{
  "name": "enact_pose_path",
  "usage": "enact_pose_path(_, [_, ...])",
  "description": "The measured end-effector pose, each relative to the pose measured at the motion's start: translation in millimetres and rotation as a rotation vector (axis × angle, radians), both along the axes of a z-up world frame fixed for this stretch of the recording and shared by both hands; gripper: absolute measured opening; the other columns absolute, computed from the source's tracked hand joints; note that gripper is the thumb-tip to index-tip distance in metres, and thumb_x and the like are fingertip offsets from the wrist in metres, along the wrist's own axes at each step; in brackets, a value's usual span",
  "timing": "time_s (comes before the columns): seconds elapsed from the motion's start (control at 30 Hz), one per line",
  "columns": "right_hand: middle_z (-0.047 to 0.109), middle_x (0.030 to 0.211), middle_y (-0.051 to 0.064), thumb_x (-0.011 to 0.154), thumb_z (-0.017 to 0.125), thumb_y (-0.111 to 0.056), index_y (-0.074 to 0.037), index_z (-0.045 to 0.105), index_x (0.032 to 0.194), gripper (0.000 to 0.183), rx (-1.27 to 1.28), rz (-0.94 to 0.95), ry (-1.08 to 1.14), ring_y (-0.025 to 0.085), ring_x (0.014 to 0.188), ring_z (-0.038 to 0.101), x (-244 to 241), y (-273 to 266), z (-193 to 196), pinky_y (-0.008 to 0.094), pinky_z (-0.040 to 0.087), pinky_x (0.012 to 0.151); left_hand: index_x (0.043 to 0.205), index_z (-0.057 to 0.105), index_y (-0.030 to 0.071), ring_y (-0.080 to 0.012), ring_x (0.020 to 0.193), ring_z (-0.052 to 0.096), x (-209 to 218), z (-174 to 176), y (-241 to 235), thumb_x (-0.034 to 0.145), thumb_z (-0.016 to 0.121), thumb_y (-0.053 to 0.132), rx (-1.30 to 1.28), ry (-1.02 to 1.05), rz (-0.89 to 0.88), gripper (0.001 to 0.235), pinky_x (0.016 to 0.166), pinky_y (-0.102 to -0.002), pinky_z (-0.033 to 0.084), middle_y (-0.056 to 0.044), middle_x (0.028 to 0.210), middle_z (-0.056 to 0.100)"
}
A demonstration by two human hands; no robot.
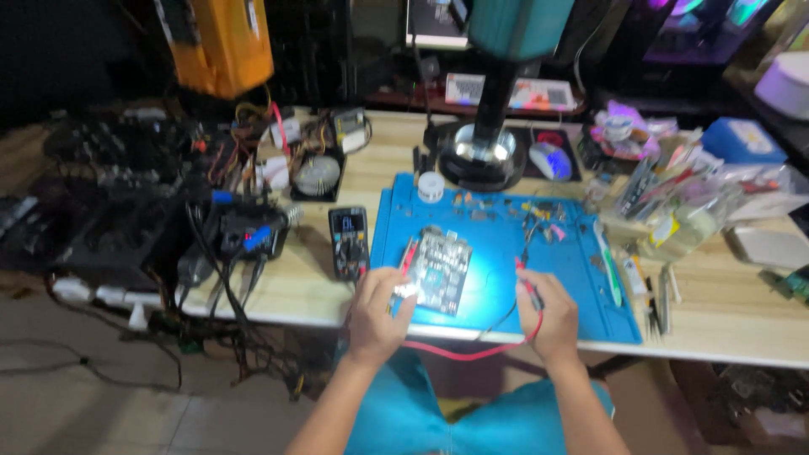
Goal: Testing a circuit board using a multimeter and probes at an electronics repair station.
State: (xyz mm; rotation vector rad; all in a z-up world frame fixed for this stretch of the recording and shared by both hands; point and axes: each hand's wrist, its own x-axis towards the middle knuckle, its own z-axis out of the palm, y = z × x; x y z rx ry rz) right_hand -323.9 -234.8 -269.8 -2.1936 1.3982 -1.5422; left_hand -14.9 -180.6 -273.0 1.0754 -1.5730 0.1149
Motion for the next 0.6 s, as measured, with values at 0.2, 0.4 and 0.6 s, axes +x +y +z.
enact_pose_path(0.2, [0.083, 0.116, 0.009, 0.102, 0.07, -0.014, -0.006, 0.082, 0.122, 0.024, 0.071, 0.023, 0.024, 0.022, 0.105, 0.079, 2, 0, 4, 0.035, 0.06, 0.096, 0.118, 0.075, 0.003, -0.0316, 0.114, 0.07, -1, 63, 3, 0.102, 0.073, 0.016, 0.06, 0.048, -0.097, 0.021, 0.105, -0.044, 0.057, -0.013, 0.118, 0.073])
enact_pose_path(0.4, [0.084, 0.112, 0.006, 0.099, 0.073, -0.015, -0.011, 0.083, 0.121, 0.025, 0.025, 0.029, 0.038, 0.02, 0.101, 0.08, -2, -7, -10, 0.034, 0.061, 0.093, 0.117, 0.075, 0.009, -0.0276, 0.111, 0.073, -5, 143, -15, 0.105, 0.067, 0.021, -0.082, 0.101, -0.12, 0.019, 0.101, -0.042, 0.059, -0.009, 0.117, 0.073])
enact_pose_path(0.6, [0.085, 0.114, 0.0, 0.099, 0.072, -0.024, -0.021, 0.086, 0.12, 0.025, 0.36, -0.076, 0.005, 0.016, 0.097, 0.083, 9, -2, 6, 0.034, 0.062, 0.08, 0.114, 0.076, 0.007, -0.0253, 0.108, 0.075, -16, 209, -25, 0.104, 0.067, 0.024, -0.166, 0.129, -0.145, 0.022, 0.095, -0.039, 0.063, -0.01, 0.117, 0.072])
